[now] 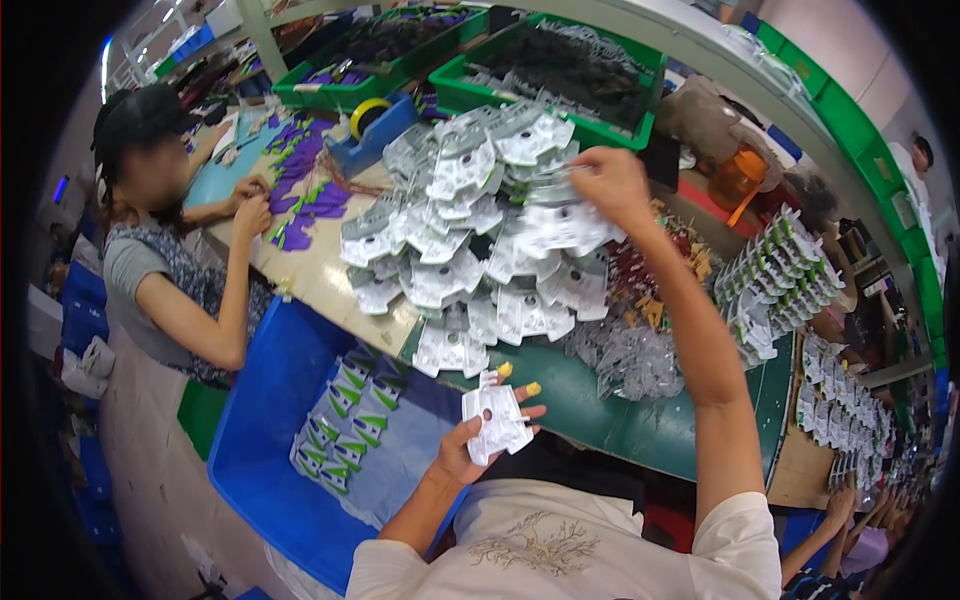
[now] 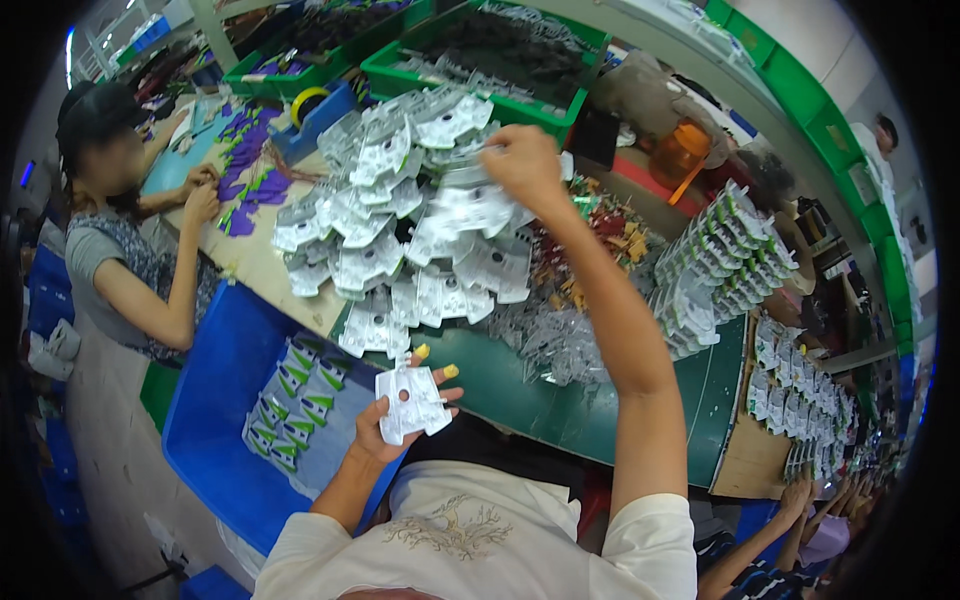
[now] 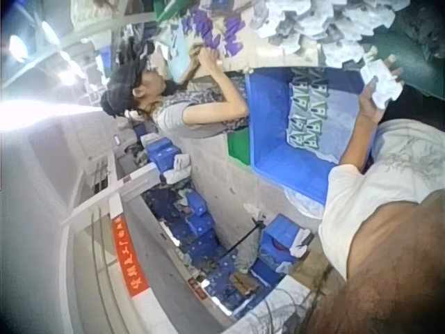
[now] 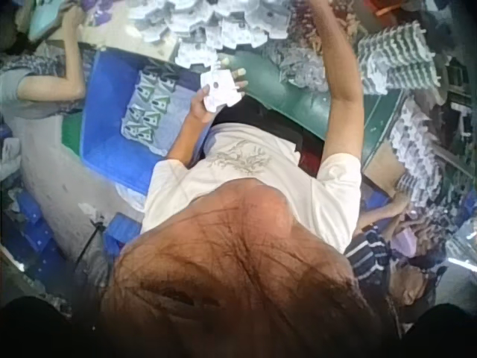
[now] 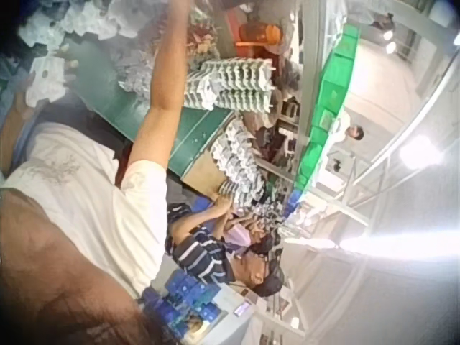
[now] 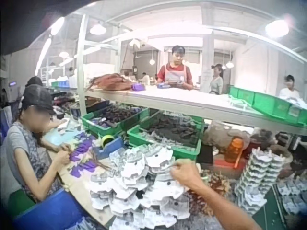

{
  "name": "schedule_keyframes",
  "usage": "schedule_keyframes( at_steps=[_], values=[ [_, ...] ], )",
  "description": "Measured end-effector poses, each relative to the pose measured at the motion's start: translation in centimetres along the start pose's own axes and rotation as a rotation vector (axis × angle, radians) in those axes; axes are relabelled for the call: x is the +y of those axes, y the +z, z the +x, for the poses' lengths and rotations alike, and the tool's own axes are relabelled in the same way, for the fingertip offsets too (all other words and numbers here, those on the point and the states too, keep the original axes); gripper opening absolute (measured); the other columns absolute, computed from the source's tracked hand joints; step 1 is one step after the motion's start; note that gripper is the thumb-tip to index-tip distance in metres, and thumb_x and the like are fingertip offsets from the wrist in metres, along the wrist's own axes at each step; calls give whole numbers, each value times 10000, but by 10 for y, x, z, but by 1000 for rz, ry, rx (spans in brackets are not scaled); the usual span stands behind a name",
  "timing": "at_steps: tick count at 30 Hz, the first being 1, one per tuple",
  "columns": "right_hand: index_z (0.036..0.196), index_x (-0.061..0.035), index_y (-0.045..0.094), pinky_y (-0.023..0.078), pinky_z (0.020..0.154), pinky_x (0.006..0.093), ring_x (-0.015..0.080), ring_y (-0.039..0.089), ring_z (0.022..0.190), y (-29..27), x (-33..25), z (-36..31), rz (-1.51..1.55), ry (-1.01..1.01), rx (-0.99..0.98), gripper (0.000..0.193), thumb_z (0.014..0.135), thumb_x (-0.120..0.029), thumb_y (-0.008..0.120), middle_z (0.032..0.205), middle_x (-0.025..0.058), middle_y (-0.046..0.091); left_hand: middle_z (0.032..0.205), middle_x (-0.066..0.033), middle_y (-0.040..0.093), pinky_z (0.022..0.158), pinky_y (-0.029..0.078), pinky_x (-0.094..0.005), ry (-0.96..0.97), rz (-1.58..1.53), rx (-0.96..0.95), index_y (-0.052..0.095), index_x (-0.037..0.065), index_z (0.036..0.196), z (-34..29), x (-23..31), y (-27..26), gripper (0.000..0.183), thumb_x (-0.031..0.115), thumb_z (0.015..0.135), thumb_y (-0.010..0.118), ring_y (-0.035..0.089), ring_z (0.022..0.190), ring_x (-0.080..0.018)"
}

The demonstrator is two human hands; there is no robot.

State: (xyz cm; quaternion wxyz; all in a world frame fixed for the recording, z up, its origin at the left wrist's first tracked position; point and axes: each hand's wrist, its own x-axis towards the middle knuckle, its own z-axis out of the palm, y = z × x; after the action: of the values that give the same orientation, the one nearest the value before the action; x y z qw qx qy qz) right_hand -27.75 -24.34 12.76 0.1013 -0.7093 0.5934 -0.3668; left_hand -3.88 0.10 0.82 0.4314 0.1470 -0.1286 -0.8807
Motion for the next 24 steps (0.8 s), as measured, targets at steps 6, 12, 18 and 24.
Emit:
schedule_keyframes(
  at_steps=[6, 12, 18, 24],
  values=[
    [770, -37, 701, 502, 637, 417, 332, 647, 709, 19, -30, 15, -92, -85, -93, 252, 678, -256, 618, 723, 163, 664, 1394, -221, 338, 1036, 348, -499, 94, 71, -45, 216, 132, 1427, 13, 19, 10, 935, 346, 678, 732, 401, 1248, -411],
    [781, -13, 698, 494, 627, 322, 232, 648, 648, -13, -11, 83, 70, -104, -40, 216, 718, -212, 642, 686, 130, 659, 1369, -222, 360, 1028, 352, -511, 164, 194, -4, 171, 122, 1434, 28, 33, 18, 1011, 358, 636, 745, 410, 1234, -429],
    [1048, -66, 666, 492, 848, 427, 343, 608, 1014, 25, 64, 189, -404, 144, -115, 297, 780, -186, 627, 1057, 205, 634, 1347, -215, 355, 1012, 375, -514, 217, 319, -6, 199, 138, 1413, 49, 38, 20, 1021, 354, 608, 789, 438, 1218, -416],
    [1179, -35, 581, 445, 933, 402, 322, 548, 1123, 43, 131, 227, -541, 140, -450, 442, 770, -199, 619, 1177, 231, 573, 1342, -226, 349, 994, 391, -526, 256, 307, -2, 216, 136, 1395, 52, 34, 21, 975, 350, 625, 776, 461, 1189, -429]
  ],
)
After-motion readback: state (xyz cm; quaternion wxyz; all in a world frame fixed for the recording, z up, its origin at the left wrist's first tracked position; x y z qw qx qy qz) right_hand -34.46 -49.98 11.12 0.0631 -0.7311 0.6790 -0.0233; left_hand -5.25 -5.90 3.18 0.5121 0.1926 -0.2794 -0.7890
